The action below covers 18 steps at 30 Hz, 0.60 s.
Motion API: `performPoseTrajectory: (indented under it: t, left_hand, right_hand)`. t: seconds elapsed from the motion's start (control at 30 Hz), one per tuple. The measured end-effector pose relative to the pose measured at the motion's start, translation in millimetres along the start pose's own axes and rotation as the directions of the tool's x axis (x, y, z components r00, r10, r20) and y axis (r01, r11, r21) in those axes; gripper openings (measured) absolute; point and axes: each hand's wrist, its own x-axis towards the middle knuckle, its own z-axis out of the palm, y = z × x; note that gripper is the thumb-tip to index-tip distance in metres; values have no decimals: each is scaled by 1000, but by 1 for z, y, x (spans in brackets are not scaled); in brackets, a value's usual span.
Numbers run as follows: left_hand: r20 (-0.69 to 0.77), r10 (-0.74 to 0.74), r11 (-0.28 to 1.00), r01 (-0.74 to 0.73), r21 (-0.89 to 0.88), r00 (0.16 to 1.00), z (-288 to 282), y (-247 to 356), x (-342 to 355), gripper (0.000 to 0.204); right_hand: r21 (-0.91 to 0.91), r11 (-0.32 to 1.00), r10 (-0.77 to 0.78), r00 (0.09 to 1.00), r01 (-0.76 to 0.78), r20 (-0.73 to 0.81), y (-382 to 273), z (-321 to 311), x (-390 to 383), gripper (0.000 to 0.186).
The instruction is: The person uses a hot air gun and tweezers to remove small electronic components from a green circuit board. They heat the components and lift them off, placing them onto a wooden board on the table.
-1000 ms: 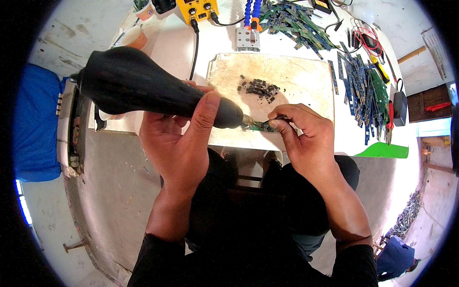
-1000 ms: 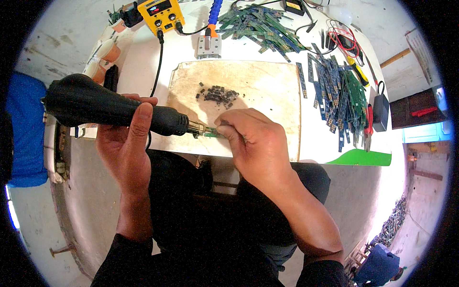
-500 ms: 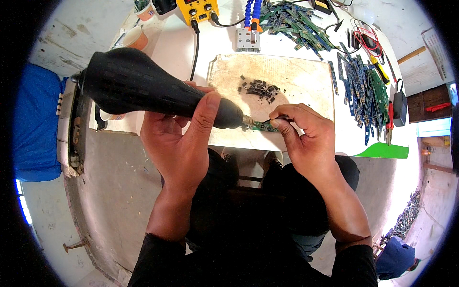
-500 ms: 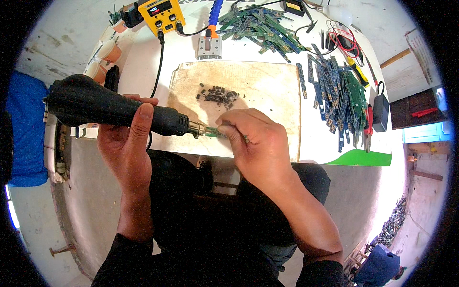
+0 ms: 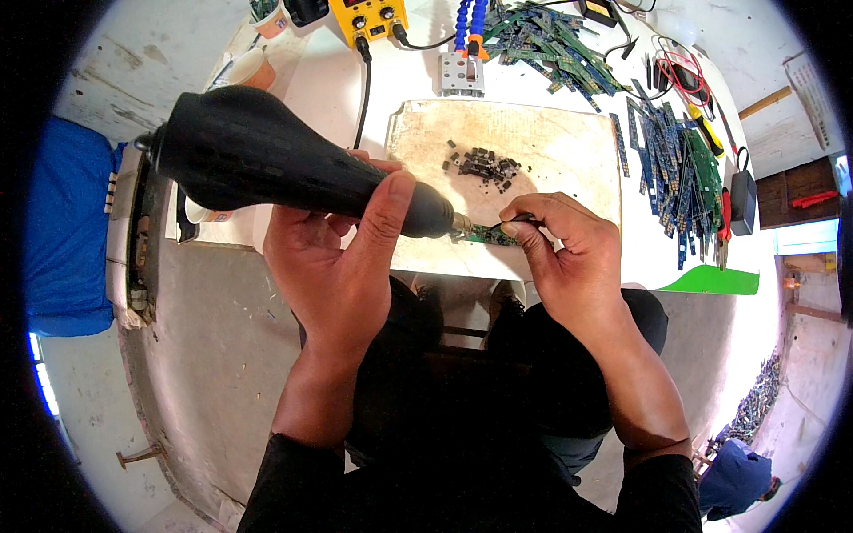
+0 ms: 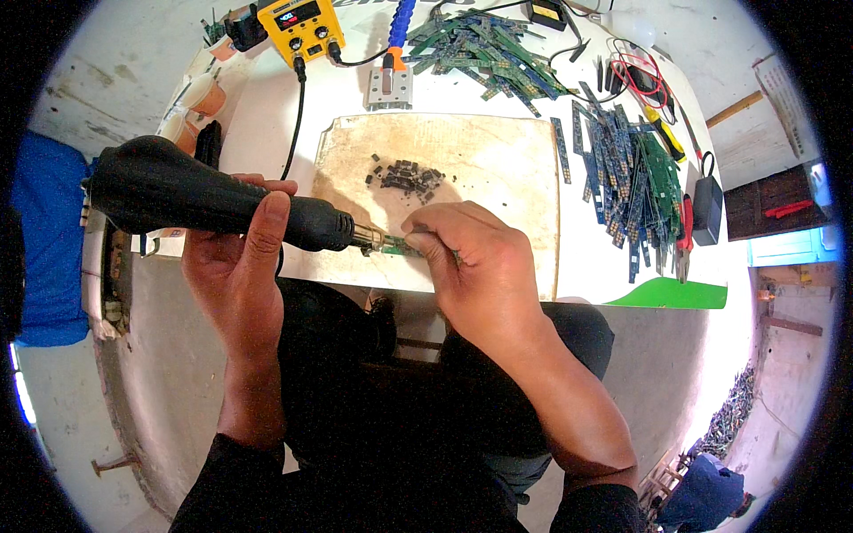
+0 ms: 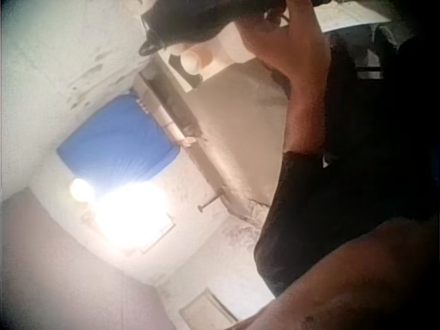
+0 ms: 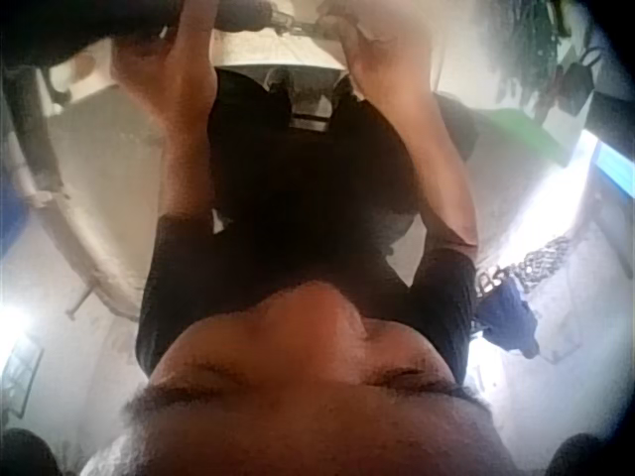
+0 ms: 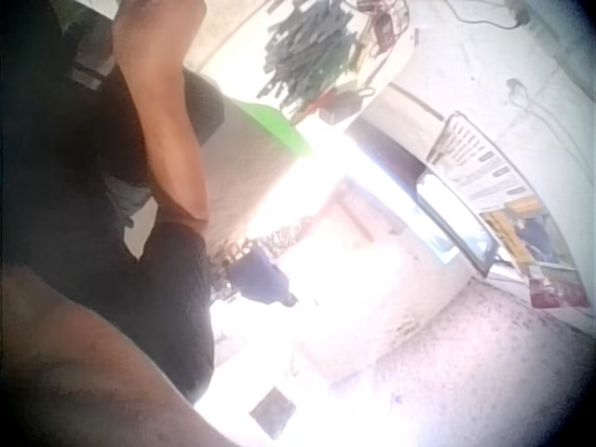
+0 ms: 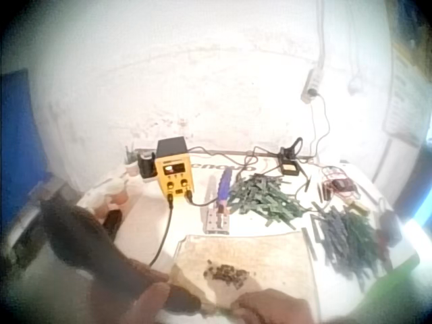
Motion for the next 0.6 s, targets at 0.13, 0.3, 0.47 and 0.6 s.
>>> performPoseTrajectory:
  t: [0.13,0.3,0.47,0.6]
  left_hand:
    - [36,-32,999,32,0,999,-1,4,-2,27]
    - [45,-16,1000,15,19,999,-1,3,-2,28]
    - [15,-4,1000,4,-8,1000,1,0,0,30]
    - [49,-28,1000,27,9,998,-1,3,-2,28]
  right_hand:
    - [2,1000,-9,1000,9,9,-2,0,1,16]
    - [10,1000,-7,1000,7,15,-2,-1,1,16]
    - [-11,1000,-8,1000,8,16,-1,-1,1,16]
    - [-1,1000,2,1000,-1,12,-2,-1,1,16]
